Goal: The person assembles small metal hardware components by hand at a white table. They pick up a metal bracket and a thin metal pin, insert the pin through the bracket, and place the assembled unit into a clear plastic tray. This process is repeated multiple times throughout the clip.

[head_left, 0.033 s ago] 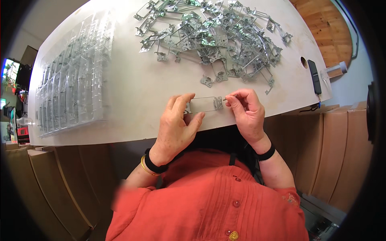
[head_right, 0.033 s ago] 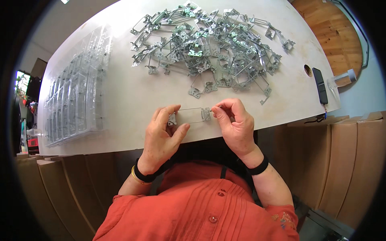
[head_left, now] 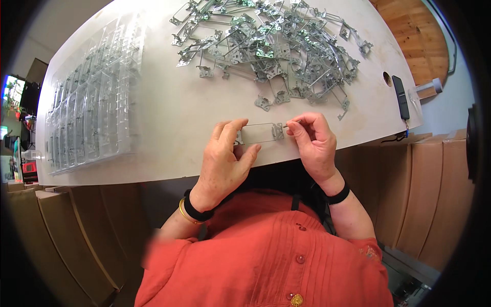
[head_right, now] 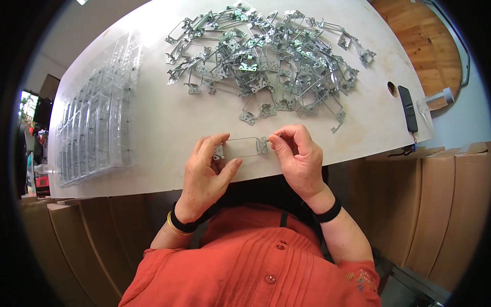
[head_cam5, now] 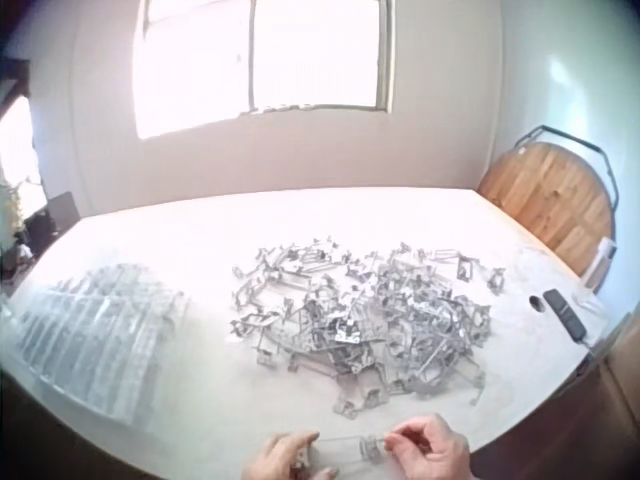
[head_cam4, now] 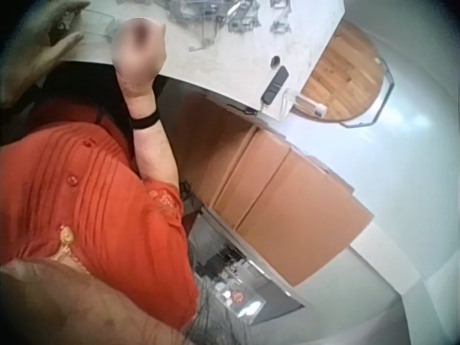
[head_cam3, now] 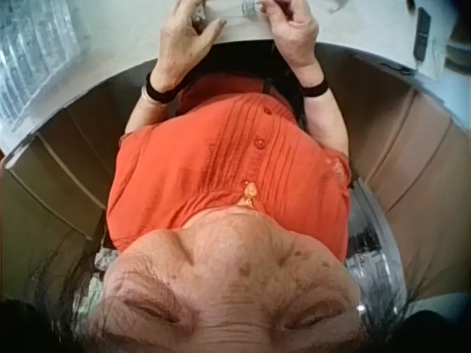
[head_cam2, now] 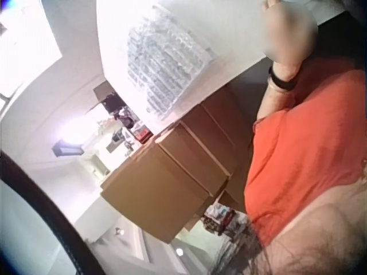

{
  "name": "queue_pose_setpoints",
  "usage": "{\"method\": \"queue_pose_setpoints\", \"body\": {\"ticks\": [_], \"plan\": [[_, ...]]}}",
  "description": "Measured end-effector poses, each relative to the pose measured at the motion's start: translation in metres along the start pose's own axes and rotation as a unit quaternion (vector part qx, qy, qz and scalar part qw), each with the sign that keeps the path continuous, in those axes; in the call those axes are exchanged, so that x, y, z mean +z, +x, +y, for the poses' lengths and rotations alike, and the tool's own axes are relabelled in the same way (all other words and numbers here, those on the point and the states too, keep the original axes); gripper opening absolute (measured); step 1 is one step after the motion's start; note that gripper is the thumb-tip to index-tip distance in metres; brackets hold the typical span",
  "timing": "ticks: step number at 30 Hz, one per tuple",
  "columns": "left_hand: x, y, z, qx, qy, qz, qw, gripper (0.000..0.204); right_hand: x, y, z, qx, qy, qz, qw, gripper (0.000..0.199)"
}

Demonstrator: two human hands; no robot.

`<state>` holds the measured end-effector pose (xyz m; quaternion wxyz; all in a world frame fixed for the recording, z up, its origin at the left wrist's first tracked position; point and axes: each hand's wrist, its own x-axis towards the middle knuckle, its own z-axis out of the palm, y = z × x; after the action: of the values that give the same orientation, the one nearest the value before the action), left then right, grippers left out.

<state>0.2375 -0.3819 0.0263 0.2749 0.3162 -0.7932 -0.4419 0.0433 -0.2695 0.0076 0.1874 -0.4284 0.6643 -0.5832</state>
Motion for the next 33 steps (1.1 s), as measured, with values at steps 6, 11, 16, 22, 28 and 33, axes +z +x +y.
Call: {"method": "queue_pose_setpoints", "body": {"ticks": [6, 11, 16, 22, 28, 33], "plan": [[0.001, 0.002, -0.004, 0.006, 0.026, -0.010, 1.000, 0.049, 0.003, 0.005, 0.005, 0.022, 0.014, -0.006, 1.000, 0.010], [0.005, 0.001, -0.007, 0.006, 0.004, -0.006, 1.000, 0.048, 0.004, 0.007, 0.003, -0.002, -0.012, -0.011, 1.000, 0.009], [0.005, 0.003, -0.005, 0.009, -0.009, 0.001, 1.000, 0.046, 0.005, 0.007, 0.001, -0.024, -0.041, -0.018, 0.999, 0.009], [0.001, 0.003, -0.005, -0.003, -0.028, 0.005, 1.000, 0.047, 0.008, 0.011, -0.003, -0.053, -0.083, -0.037, 0.994, 0.012], [0.002, 0.004, -0.008, 0.004, -0.023, 0.013, 1.000, 0.046, 0.008, 0.008, 0.003, -0.009, -0.078, -0.035, 0.996, 0.014], [0.003, 0.003, -0.011, 0.019, -0.020, 0.019, 0.999, 0.047, 0.007, 0.014, -0.004, -0.049, -0.110, -0.051, 0.991, 0.013]]}}
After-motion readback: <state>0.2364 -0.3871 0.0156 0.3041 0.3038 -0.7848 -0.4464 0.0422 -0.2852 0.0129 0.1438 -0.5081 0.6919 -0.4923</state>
